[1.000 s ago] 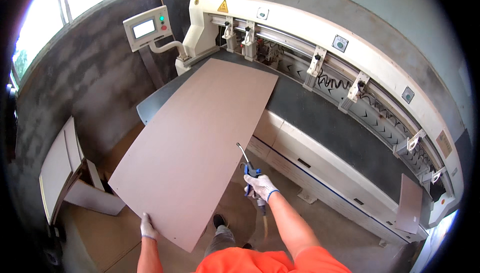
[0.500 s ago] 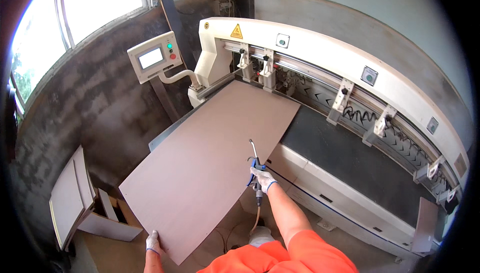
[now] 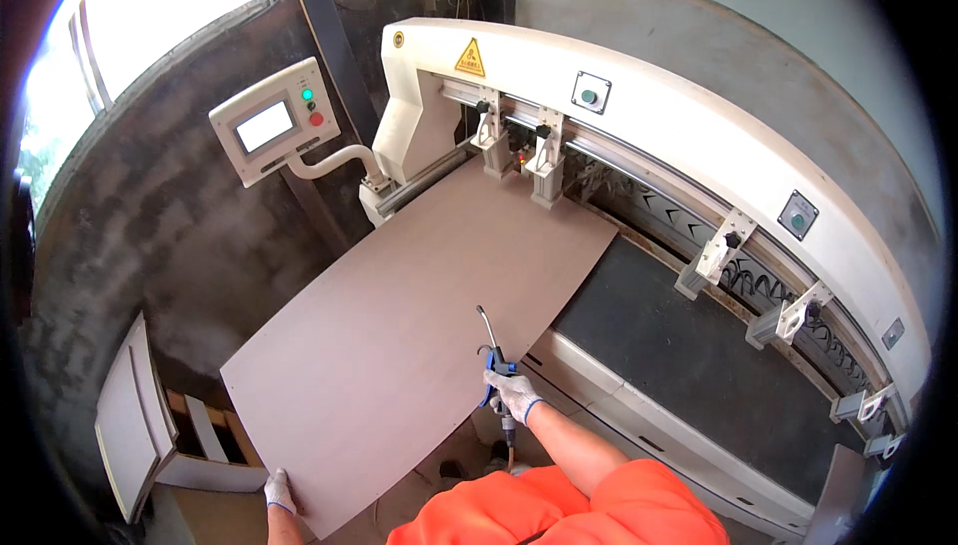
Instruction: The person handles large rectangular wood panels in a workshop, moving them from a conveyor belt to a stack on the floor. They also use a handheld tool to scrape or clean the surface of a panel on a machine table.
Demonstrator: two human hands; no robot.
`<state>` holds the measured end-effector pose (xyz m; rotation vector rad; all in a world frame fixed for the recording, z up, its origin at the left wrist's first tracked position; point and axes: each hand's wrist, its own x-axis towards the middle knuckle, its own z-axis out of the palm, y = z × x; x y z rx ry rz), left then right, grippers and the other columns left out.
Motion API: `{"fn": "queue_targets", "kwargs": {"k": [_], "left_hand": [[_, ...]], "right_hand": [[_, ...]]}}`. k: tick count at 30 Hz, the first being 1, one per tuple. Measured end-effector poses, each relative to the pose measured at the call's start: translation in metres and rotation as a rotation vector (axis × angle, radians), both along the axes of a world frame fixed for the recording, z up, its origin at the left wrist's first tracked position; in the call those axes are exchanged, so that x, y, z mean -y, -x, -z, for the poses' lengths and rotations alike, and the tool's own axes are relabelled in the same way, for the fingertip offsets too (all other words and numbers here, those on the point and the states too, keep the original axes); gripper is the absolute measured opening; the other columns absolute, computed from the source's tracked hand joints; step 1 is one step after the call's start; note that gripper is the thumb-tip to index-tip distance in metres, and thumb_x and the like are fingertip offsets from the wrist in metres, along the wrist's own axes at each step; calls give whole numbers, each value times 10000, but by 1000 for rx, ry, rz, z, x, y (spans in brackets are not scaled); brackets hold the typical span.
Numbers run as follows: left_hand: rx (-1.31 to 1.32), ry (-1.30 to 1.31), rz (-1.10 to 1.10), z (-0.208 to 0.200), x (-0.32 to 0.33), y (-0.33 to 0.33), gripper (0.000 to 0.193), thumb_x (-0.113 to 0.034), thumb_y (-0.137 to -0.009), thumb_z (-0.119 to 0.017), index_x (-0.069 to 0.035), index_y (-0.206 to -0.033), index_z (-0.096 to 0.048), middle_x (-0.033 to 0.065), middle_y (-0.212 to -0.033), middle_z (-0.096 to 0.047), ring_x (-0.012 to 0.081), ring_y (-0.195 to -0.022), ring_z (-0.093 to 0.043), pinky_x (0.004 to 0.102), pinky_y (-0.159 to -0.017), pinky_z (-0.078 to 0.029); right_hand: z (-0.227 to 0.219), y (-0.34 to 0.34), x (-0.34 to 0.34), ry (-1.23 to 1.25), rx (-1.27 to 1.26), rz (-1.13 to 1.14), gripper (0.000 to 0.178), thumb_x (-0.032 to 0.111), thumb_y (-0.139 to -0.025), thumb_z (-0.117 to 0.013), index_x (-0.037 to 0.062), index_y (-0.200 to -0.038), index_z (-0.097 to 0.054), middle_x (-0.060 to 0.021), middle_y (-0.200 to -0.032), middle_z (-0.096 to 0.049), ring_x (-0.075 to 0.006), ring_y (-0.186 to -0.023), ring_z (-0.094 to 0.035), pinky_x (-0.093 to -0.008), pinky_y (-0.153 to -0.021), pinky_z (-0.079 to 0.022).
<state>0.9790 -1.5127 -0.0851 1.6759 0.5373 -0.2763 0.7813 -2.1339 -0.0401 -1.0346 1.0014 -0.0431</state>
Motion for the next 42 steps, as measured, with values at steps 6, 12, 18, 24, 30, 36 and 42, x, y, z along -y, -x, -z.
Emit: {"fn": "queue_targets", "kwargs": {"k": [6, 12, 18, 24, 30, 36, 42], "left_hand": [[17, 64, -7, 10, -6, -17, 405, -194, -1035, -616, 29, -1369, -570, 122, -1264, -682, 247, -1111, -664, 405, -978, -542], [38, 78, 12, 8, -7, -11, 484, -241, -1058, -591, 83, -1410, -517, 150, -1318, -659, 261, -1128, -664, 414, -970, -550], [-85, -36, 12, -15, 23, -13, 515, -323, -1049, -592, 38, -1413, -554, 170, -1324, -657, 286, -1134, -651, 435, -963, -550], [-174, -79, 16, -47, 34, -6, 549, -405, -1040, -594, -7, -1417, -591, 189, -1329, -656, 312, -1140, -638, 456, -956, -550], [-132, -113, 68, -73, 51, -7, 570, -344, -1037, -574, 79, -1418, -562, 206, -1354, -640, 323, -1163, -622, 463, -1019, -522], [-150, -103, 51, -91, 56, 2, 600, -352, -1032, -582, 95, -1431, -546, 219, -1378, -626, 331, -1178, -616, 464, -1026, -516], [-176, -134, 72, -75, 53, 0, 661, -398, -1033, -588, 97, -1462, -509, 240, -1426, -595, 353, -1223, -598, 474, -1052, -507]], "right_hand": [[-14, -14, 6, 50, -40, -14, 347, 410, -916, -789, 82, -890, -680, -41, -656, -612, -163, -495, -598, -353, -469, -498], [-137, -37, 97, 888, -181, 241, 391, 421, -932, -688, 41, -1023, -671, -197, -853, -710, -389, -810, -694, -500, -704, -538], [-279, -47, 194, 1556, -570, 373, 396, 426, -985, -590, 47, -1095, -623, -254, -891, -736, -455, -870, -721, -571, -796, -565], [-328, -65, 230, 1523, -755, 261, 401, 395, -975, -602, 12, -1067, -681, -257, -988, -751, -420, -968, -738, -537, -858, -581], [-316, -38, 184, 1627, -729, 137, 420, 428, -984, -559, 29, -1032, -681, -240, -894, -746, -422, -881, -737, -548, -803, -576], [-120, 87, 96, 1146, -778, -342, 504, 554, -966, -514, 119, -1073, -746, -246, -1029, -737, -451, -984, -706, -541, -856, -553], [9, 373, -18, 359, -562, 1107, 248, 368, -994, -653, 131, -1058, -684, -77, -775, -644, -251, -668, -632, -449, -520, -478]]}}
